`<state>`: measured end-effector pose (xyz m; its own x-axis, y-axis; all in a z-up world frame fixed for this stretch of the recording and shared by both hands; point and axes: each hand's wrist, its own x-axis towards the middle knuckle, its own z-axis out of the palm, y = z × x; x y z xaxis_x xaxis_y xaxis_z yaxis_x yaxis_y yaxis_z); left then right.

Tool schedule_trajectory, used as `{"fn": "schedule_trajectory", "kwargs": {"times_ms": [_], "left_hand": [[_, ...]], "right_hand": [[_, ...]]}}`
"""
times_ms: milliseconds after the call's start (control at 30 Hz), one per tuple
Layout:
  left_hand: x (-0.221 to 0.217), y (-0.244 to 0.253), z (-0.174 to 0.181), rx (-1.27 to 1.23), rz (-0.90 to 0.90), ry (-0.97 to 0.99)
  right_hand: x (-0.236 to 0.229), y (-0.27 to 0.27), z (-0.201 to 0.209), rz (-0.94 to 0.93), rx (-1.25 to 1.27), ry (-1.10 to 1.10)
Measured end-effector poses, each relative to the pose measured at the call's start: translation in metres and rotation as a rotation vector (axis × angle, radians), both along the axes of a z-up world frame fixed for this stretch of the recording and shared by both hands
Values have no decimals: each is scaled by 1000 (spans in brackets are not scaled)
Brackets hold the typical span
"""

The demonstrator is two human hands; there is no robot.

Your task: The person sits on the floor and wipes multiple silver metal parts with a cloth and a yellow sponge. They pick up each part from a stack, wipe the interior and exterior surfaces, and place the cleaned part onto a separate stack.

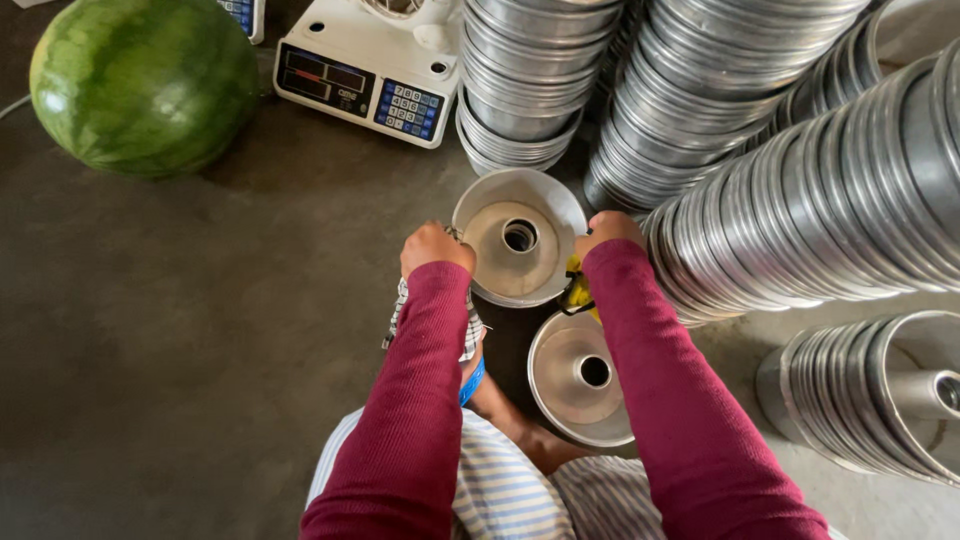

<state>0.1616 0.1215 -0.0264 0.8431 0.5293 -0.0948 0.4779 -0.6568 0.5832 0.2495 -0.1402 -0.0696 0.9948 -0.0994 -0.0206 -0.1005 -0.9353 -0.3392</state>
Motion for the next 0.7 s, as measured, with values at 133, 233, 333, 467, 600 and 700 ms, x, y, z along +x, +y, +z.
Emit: {"fn": "schedule_trajectory", "kwargs": {"times_ms": [133,233,333,467,600,700], "left_hand": [[-1,2,-5,-3,-25,-56],[0,2,-6,-25,-25,-53],[0,4,-7,-53,1,-62],[4,11,-9,-70,2,-93],[8,21,-25,-179,-12,-67],[13,30,-45,-522,-2,-147]], "right_hand": [[-7,0,-8,-47,62,-22],[-13,1,2,-46,59,-35],[-27,7,20,38,3,-67],[-65,26,50,168,-36,-187],[-105,77,56,516,-167,-115],[-115,100,56,585,-313,60]]}}
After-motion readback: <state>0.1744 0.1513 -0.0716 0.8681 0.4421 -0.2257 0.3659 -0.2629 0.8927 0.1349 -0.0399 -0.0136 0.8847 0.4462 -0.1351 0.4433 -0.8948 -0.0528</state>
